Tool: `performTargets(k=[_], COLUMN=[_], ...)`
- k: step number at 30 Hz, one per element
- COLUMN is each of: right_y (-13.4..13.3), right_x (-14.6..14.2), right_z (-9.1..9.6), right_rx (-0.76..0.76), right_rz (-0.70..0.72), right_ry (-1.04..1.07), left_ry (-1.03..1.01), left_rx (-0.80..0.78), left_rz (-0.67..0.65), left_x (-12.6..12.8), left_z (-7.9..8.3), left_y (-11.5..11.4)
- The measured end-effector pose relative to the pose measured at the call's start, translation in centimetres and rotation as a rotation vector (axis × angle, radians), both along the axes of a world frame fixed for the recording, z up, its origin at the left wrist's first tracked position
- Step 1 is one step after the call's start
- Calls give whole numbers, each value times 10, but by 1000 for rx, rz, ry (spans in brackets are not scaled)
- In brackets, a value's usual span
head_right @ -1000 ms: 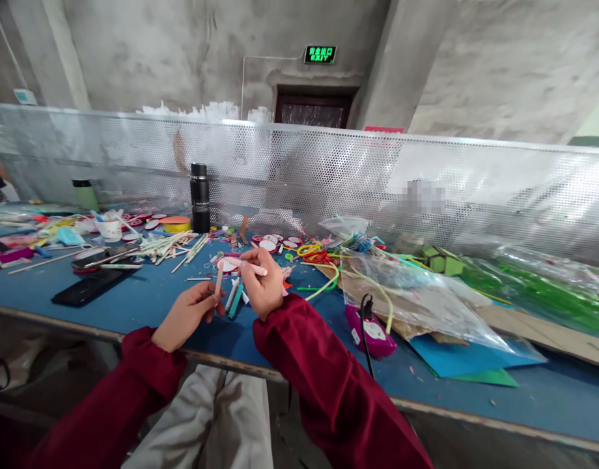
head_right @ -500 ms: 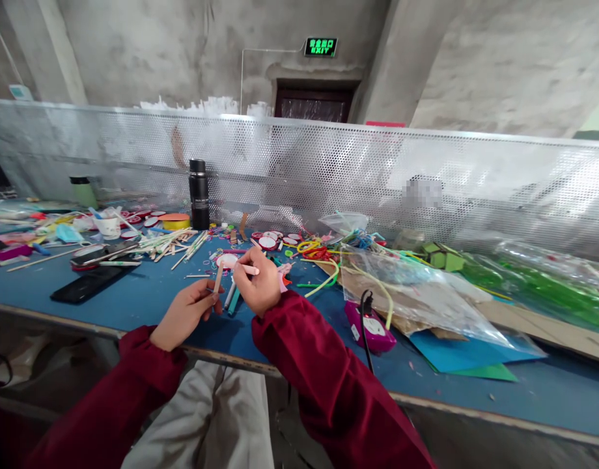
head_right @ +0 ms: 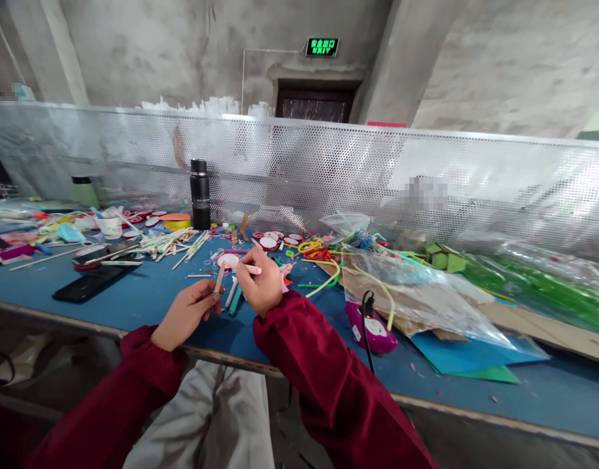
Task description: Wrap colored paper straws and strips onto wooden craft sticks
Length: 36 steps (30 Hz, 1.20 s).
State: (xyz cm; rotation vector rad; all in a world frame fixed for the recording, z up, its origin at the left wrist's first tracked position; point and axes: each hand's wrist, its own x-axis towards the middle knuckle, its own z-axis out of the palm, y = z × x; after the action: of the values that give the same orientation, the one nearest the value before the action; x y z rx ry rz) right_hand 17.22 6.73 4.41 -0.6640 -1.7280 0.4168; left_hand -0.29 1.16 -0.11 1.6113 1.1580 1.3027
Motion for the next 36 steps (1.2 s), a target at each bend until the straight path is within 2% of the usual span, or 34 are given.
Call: performTargets(k=[36], right_y=[0], right_x=[0], right_z=[3], right_rx=[24], right_rz=[-14], right_ry=[19], left_ry=[39], left_rx=[-4], left_rz=[9], left_x=[-1], left_z=[-1], left_y=[-1])
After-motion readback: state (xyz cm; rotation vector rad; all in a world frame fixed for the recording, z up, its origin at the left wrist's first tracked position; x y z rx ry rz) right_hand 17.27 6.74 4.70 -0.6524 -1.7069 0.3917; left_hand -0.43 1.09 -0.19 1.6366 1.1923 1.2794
